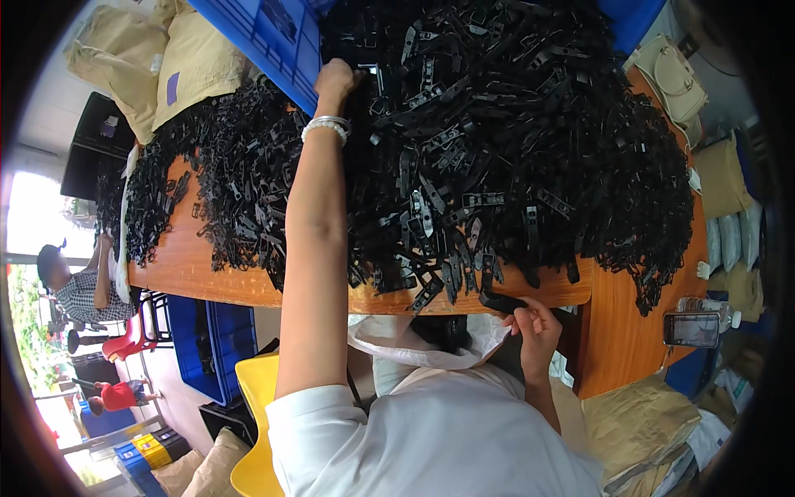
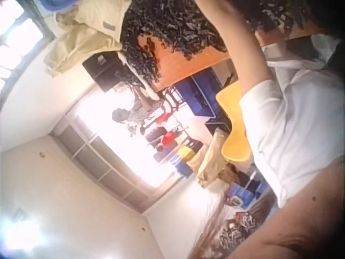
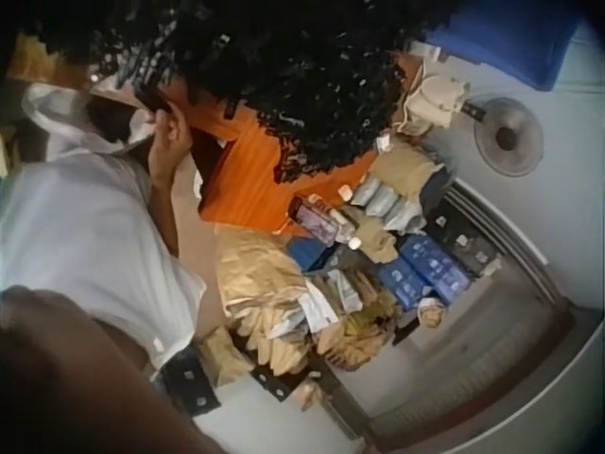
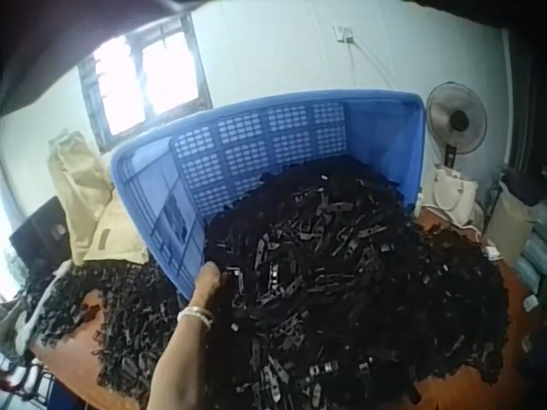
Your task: Picking up black plastic components from a large pile on a workbench and placing them into a small plastic bag.
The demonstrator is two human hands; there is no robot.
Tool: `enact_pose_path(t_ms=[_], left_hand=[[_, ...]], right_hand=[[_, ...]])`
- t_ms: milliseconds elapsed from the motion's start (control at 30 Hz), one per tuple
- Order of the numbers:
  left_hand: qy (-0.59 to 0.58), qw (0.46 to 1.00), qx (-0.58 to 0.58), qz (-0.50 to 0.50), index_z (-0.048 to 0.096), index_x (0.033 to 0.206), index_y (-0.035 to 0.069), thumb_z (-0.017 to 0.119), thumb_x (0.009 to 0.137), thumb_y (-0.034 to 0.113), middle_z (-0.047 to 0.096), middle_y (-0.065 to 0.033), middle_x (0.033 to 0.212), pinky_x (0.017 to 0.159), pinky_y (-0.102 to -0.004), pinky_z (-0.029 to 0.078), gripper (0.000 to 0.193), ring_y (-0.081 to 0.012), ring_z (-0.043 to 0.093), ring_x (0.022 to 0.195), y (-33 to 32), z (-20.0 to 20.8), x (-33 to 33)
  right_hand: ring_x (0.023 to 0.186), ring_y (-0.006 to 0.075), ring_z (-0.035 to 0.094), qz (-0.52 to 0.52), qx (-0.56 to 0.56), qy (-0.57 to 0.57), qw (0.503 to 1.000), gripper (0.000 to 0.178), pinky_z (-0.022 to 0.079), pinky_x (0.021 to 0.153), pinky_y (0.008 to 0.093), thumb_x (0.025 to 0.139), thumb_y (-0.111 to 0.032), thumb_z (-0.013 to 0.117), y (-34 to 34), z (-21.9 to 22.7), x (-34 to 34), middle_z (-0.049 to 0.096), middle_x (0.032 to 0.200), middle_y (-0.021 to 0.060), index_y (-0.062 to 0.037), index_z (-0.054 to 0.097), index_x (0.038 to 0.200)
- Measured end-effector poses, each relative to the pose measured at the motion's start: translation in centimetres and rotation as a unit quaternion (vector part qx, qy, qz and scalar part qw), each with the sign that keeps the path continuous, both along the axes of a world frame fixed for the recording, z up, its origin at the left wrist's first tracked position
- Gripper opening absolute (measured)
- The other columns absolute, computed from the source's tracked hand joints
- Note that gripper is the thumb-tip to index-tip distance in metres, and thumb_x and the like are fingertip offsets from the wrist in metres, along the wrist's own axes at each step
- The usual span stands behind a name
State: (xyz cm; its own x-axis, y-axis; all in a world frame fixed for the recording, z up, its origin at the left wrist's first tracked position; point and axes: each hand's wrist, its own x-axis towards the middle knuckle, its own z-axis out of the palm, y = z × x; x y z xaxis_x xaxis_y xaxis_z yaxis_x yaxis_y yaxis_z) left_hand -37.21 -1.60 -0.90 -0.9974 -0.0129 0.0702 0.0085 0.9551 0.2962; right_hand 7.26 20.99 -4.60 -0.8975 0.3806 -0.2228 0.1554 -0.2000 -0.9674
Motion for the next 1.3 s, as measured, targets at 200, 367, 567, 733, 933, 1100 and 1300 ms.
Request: enact_pose_path(t_ms=[200,367,567,733,933,1100,1300], left_hand=[[0.168,0.973,-0.094,-0.124,0.061,0.091,0.004,0.064,0.067,0.023,0.059,-0.0152,0.095,0.076,-0.0400,0.046,0.030,-0.0316,0.056,0.088,0.6,-1.1,1.1],[0.280,0.914,-0.154,-0.251,0.058,0.077,0.002,0.058,0.065,0.012,0.057,-0.0146,0.089,0.071,-0.0376,0.047,0.016,-0.0294,0.055,0.083,-0.4,0.5,3.8],[0.034,0.886,0.456,-0.079,0.049,0.084,-0.006,0.048,0.074,-0.002,0.059,-0.0171,0.067,0.051,-0.0294,0.051,0.011,-0.0251,0.060,0.052,-1.3,4.3,14.9],[-0.281,0.743,0.589,-0.148,0.049,0.105,-0.012,0.040,0.075,-0.011,0.061,-0.0173,0.074,0.056,-0.0265,0.052,0.031,-0.0225,0.063,0.063,0.2,4.2,28.3],[-0.298,0.775,0.500,-0.247,0.050,0.112,-0.009,0.047,0.074,-0.009,0.061,-0.0109,0.068,0.058,-0.0236,0.050,0.038,-0.0136,0.062,0.065,0.9,4.4,34.9],[-0.166,0.848,0.408,-0.295,0.053,0.110,-0.005,0.051,0.071,-0.006,0.062,-0.0126,0.068,0.054,-0.0218,0.047,0.039,-0.0097,0.061,0.059,1.5,4.5,37.4],[-0.082,0.880,0.395,-0.251,0.057,0.103,-0.004,0.070,0.068,0.007,0.060,-0.0118,0.073,0.045,-0.0218,0.040,0.038,-0.0103,0.048,0.049,1.8,3.8,39.6]], right_hand=[[0.059,0.0101,0.054,-0.003,-0.003,-0.014,1.000,0.020,0.040,0.053,0.0192,0.082,-0.006,0.055,-0.1,0.0,-0.2,0.057,0.069,0.0057,0.0054,0.055,0.099],[0.059,0.0097,0.054,0.012,0.004,-0.013,1.000,0.020,0.040,0.053,0.0192,0.082,-0.005,0.055,0.0,0.1,0.1,0.057,0.069,0.0056,0.0053,0.055,0.100],[0.059,0.0087,0.052,0.022,0.002,-0.002,1.000,0.021,0.039,0.054,0.0191,0.083,-0.005,0.054,-0.6,1.2,-1.2,0.059,0.070,0.0076,0.0060,0.054,0.100],[0.062,0.0110,0.055,0.096,-0.018,0.087,0.991,0.020,0.040,0.055,0.0194,0.079,0.003,0.052,-1.7,3.8,-2.8,0.059,0.077,0.0098,0.0074,0.054,0.098],[0.067,0.0153,0.060,0.146,0.128,0.196,0.961,0.021,0.046,0.057,0.0213,0.073,0.012,0.054,-1.6,4.7,-3.0,0.056,0.088,0.0135,0.0087,0.055,0.095],[0.063,0.0158,0.060,0.148,0.193,0.232,0.942,0.021,0.047,0.057,0.0220,0.073,0.011,0.055,-2.3,4.7,-1.6,0.057,0.087,0.0137,0.0090,0.055,0.094],[0.074,0.0165,0.059,0.152,0.213,0.227,0.938,0.025,0.046,0.064,0.0240,0.075,0.001,0.060,-2.4,5.3,-1.1,0.057,0.093,0.0140,0.0071,0.056,0.099]])
